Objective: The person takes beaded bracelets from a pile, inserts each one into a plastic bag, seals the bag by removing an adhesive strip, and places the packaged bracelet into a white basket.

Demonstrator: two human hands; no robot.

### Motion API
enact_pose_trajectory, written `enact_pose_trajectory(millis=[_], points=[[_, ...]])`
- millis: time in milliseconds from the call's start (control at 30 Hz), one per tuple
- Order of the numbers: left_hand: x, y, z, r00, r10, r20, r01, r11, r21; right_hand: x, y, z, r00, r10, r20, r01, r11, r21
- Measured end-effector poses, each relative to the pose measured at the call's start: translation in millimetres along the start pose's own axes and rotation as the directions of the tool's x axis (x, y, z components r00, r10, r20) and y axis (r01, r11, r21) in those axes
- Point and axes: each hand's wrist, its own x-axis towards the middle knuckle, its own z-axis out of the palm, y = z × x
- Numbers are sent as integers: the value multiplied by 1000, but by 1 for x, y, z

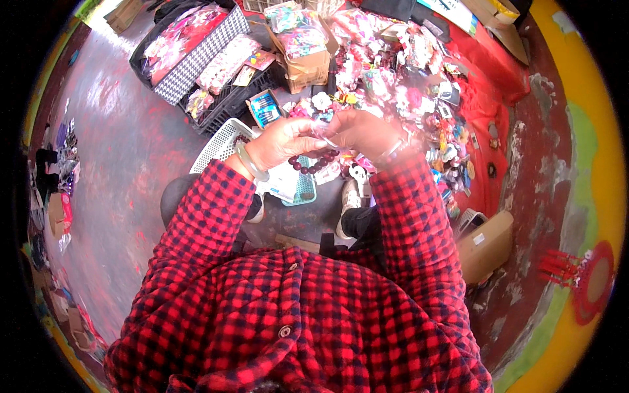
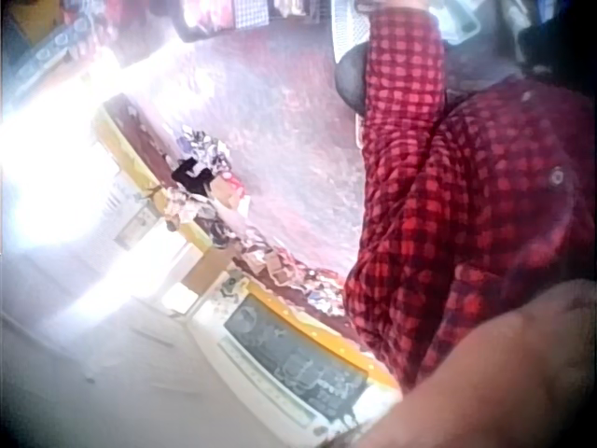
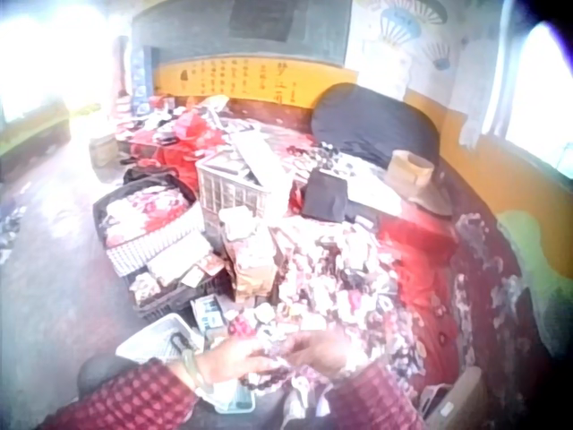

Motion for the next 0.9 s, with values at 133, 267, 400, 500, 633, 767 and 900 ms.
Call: enact_pose_trajectory(millis=[133,267,400,500,633,767,900], points=[[-1,6,2,996,-92,2,92,995,50,2,5,-2,996,13,84,-16,999,33],[-1,4,-1,994,-100,-33,100,995,-17,-3,-7,0,996,81,39,-82,996,30],[-1,-2,-3,997,-81,-13,80,994,-74,2,-1,-6,992,108,64,-114,988,108],[-2,1,-2,994,-107,7,107,986,-126,-1,-3,-3,993,106,47,-108,993,53],[-3,-1,2,993,-117,24,120,975,-189,2,3,-3,997,79,17,-78,994,-82],[-4,-3,7,995,-97,-2,94,974,-208,3,1,1,994,106,35,-101,986,-133],[-4,-2,11,998,-35,-46,30,993,-112,2,0,4,990,114,80,-102,985,-140]])
